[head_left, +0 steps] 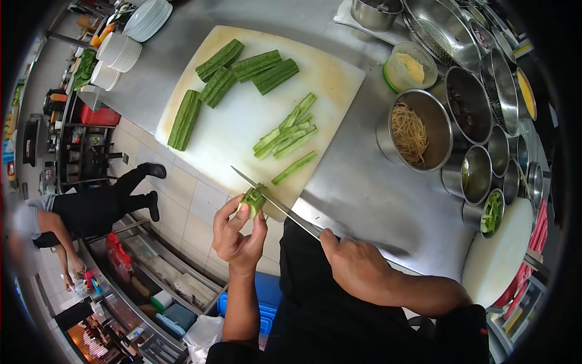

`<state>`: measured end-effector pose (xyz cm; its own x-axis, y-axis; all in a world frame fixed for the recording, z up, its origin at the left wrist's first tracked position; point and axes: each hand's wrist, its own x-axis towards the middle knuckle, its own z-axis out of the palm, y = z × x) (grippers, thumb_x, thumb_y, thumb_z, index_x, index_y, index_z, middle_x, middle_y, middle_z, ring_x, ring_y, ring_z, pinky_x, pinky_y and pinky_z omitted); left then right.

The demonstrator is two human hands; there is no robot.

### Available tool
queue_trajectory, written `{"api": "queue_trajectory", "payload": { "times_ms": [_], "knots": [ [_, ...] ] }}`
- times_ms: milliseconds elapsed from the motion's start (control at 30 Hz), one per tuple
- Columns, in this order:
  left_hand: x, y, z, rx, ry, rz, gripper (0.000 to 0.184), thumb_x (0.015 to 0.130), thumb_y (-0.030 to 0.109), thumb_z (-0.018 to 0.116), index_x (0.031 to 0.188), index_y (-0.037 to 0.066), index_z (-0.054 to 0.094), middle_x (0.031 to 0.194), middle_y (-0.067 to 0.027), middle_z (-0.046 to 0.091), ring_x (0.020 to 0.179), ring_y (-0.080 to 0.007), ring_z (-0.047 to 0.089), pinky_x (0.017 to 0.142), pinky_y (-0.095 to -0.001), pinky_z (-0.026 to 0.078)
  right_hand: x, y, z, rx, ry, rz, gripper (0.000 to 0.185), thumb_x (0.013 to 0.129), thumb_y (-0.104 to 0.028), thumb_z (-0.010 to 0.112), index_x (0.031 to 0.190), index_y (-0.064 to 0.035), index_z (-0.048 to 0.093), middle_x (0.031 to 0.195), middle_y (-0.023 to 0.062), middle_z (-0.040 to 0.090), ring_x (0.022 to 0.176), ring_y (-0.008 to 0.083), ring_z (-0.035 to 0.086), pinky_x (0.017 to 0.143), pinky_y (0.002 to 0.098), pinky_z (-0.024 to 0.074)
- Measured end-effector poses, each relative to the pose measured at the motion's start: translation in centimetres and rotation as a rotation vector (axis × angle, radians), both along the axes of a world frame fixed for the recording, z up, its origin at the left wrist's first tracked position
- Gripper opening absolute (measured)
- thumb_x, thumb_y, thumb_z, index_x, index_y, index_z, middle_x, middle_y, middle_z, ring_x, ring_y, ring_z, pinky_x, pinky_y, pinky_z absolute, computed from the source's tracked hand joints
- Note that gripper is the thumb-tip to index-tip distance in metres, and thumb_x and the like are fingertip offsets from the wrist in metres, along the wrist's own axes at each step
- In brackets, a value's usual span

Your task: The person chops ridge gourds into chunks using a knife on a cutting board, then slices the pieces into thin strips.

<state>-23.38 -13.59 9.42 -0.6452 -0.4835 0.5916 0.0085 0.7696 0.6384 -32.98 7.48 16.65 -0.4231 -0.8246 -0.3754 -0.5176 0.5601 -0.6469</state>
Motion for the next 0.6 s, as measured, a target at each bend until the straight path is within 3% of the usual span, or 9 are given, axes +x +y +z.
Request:
{"api": "queue_trajectory", "payload": {
  "times_ms": [167,267,367,433,500,567,600],
  "knots": [
    [0.0,0.0,0.1,-0.006,-0.001,-0.004,0.041,0.070,-0.011,0.080,0.107,0.003,0.068,0.108,-0.0232,0.068,0.093,-0.0307,0.071,0.078,-0.0347,0.058,-0.3,-0.9,-0.9,0.051,-0.116,-0.006,0.025,0.082,0.005,0.052,0.107,0.0090,0.047,0.066,0.0270,0.062,0.063,0.0457,0.065,0.060,0.0518,0.0544],
    [0.3,0.0,-0.2,0.057,0.005,-0.006,0.039,0.073,-0.011,0.078,0.109,0.001,0.067,0.110,-0.0234,0.067,0.097,-0.0304,0.070,0.082,-0.0354,0.058,-0.5,-0.8,-2.1,0.048,-0.062,-0.022,0.019,0.088,0.000,0.052,0.105,0.0054,0.047,0.068,0.0279,0.062,0.067,0.0472,0.064,0.061,0.0525,0.0523],
    [0.2,-1.0,0.1,0.226,0.050,-0.013,0.037,0.078,-0.013,0.073,0.113,-0.003,0.065,0.117,-0.0234,0.063,0.105,-0.0295,0.067,0.088,-0.0365,0.057,-3.5,-0.6,-2.1,0.028,-0.384,-0.109,0.016,0.099,-0.017,0.049,0.104,-0.0021,0.046,0.073,0.0267,0.061,0.071,0.0477,0.061,0.064,0.0558,0.0444],
    [0.4,-2.8,0.5,0.331,0.030,-0.077,0.039,0.084,-0.015,0.065,0.122,-0.006,0.060,0.127,-0.0222,0.057,0.116,-0.0287,0.062,0.096,-0.0386,0.057,-3.8,-0.4,-2.4,-0.082,-0.361,-0.197,0.018,0.099,-0.019,0.050,0.100,-0.0021,0.046,0.071,0.0235,0.061,0.064,0.0425,0.061,0.061,0.0504,0.0449],
    [0.1,-3.7,0.6,0.357,0.022,-0.099,0.040,0.084,-0.015,0.066,0.123,-0.006,0.060,0.127,-0.0221,0.057,0.116,-0.0289,0.062,0.096,-0.0387,0.057,-4.6,-0.3,-1.7,-0.121,-0.363,-0.223,0.019,0.100,-0.021,0.050,0.100,-0.0024,0.046,0.070,0.0210,0.061,0.061,0.0387,0.061,0.059,0.0478,0.0452],
    [-0.1,-4.3,0.1,0.425,0.002,-0.127,0.043,0.085,-0.013,0.066,0.127,-0.005,0.057,0.128,-0.0211,0.058,0.117,-0.0289,0.061,0.096,-0.0382,0.058,-4.9,-0.1,-1.3,-0.102,-0.458,-0.255,0.022,0.102,-0.025,0.047,0.102,-0.0029,0.046,0.067,0.0141,0.060,0.056,0.0288,0.058,0.058,0.0423,0.0458],
    [-0.3,-4.4,0.1,0.419,0.003,-0.130,0.043,0.085,-0.013,0.066,0.127,-0.005,0.057,0.128,-0.0211,0.058,0.117,-0.0289,0.061,0.096,-0.0382,0.058,-4.9,0.1,-1.2,-0.109,-0.457,-0.256,0.022,0.102,-0.025,0.047,0.102,-0.0029,0.046,0.067,0.0141,0.060,0.056,0.0288,0.058,0.058,0.0423,0.0458]
  ]
}}
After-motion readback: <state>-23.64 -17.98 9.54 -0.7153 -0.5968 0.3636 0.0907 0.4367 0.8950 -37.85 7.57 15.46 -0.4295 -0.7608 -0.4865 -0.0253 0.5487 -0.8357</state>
